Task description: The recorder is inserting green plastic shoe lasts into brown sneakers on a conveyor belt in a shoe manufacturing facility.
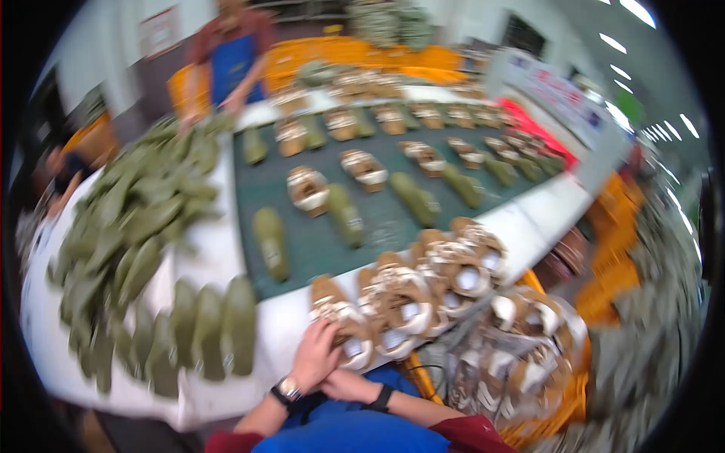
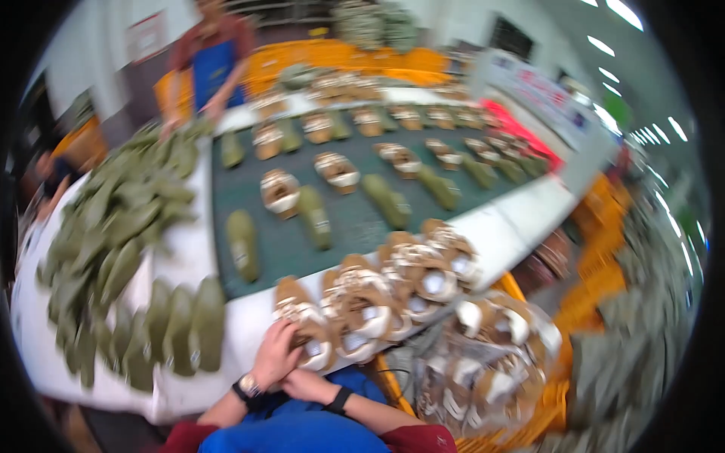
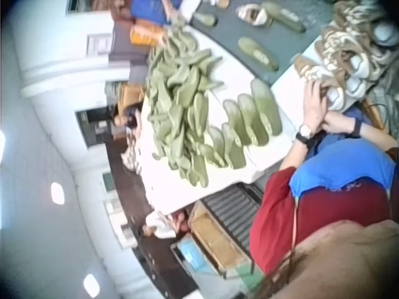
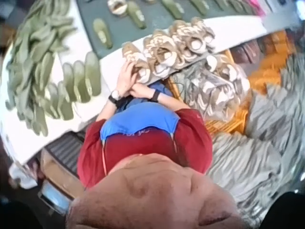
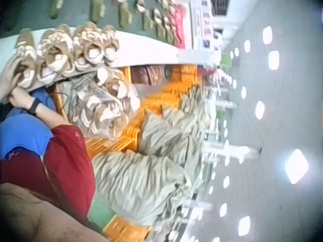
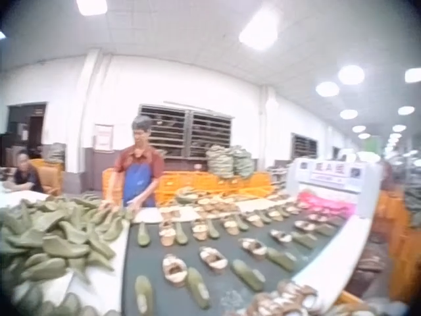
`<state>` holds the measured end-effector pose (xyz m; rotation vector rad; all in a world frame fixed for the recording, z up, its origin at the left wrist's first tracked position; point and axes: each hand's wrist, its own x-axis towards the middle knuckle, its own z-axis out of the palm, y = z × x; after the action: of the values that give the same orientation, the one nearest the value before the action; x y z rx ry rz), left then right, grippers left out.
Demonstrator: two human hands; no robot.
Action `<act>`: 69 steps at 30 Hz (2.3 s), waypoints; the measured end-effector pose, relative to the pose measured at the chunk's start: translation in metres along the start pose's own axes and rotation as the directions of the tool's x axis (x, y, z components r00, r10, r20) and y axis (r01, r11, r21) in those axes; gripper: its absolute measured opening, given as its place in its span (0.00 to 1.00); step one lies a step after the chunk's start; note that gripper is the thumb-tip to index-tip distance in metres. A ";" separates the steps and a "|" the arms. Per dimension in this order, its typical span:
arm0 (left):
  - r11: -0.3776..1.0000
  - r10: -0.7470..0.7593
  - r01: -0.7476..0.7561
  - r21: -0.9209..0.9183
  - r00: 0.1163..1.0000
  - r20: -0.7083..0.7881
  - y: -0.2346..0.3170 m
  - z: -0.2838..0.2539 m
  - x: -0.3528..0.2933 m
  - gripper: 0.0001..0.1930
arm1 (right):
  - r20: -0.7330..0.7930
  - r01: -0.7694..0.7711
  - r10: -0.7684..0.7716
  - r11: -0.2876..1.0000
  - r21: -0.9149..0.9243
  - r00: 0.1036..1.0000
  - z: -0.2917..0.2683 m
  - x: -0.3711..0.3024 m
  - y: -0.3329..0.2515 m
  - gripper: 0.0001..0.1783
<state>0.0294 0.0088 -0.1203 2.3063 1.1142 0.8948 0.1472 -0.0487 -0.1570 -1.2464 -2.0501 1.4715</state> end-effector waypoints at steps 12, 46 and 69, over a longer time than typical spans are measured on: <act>0.975 0.018 -0.022 0.222 1.000 0.020 -0.014 0.012 0.028 0.20 | -0.065 0.042 -0.037 0.996 0.082 0.997 0.008 -0.003 0.002 0.09; 0.973 -0.222 0.227 0.046 0.971 -0.087 -0.017 -0.047 0.006 0.27 | -0.121 0.049 -0.081 0.968 -0.245 0.989 0.012 -0.006 0.011 0.10; 0.984 -0.173 0.173 -0.050 0.985 -0.005 -0.015 -0.079 -0.009 0.27 | -0.279 0.136 -0.211 0.954 -0.265 0.937 -0.044 -0.024 -0.068 0.17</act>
<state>-0.0381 0.0181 -0.0772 2.1299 1.2595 0.8571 0.1595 -0.0468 -0.0737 -1.2499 -2.1066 0.9051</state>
